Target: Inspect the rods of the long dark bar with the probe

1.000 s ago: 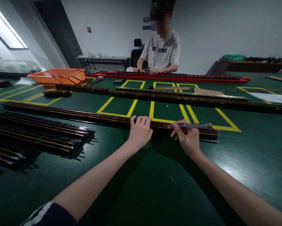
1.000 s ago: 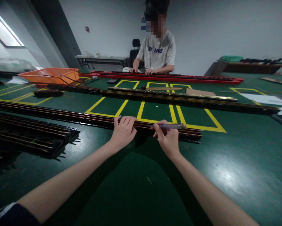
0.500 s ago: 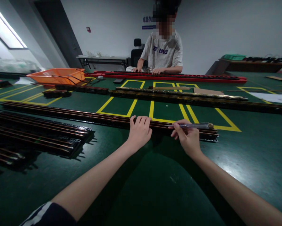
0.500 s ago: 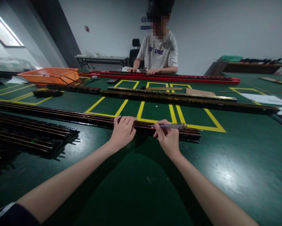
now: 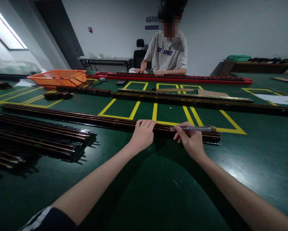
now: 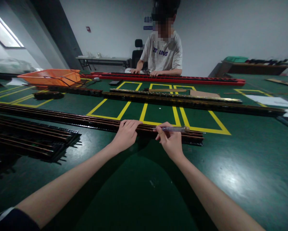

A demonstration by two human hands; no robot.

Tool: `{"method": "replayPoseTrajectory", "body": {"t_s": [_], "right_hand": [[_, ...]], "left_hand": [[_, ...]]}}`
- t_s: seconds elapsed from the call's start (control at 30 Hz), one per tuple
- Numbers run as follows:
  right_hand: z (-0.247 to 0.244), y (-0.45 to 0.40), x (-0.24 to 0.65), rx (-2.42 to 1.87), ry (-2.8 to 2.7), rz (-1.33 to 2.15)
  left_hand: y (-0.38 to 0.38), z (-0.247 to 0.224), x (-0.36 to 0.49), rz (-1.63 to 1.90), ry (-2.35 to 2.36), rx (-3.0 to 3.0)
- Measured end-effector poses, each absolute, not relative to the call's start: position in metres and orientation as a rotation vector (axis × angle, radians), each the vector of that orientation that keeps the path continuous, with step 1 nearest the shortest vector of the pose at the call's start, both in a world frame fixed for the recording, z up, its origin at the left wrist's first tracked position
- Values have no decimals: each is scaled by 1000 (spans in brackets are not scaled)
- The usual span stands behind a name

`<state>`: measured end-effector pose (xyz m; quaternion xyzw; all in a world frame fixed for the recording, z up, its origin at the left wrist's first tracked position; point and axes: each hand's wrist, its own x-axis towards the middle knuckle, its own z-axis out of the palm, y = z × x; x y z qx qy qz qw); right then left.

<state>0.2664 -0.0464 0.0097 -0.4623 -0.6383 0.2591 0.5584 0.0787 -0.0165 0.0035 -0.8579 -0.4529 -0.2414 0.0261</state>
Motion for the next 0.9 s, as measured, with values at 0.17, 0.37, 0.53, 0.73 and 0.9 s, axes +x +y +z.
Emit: {"method": "replayPoseTrajectory", "body": {"t_s": [0.17, 0.37, 0.53, 0.73, 0.9], "right_hand": [[10, -47, 265, -1064, -1509, 647], [11, -50, 260, -1088, -1620, 684], [11, -50, 263, -1137, -1522, 602], [8, -50, 265, -1158, -1467, 479], [10, -50, 264, -1135, -1527, 569]], "left_hand": [[-16, 4, 78, -781, -1416, -2685], [-17, 7, 80, -765, -1447, -2669], [-18, 8, 80, -754, -1470, -2684], [-19, 8, 80, -758, -1463, -2681], [-17, 6, 80, -770, -1454, -2663]]}}
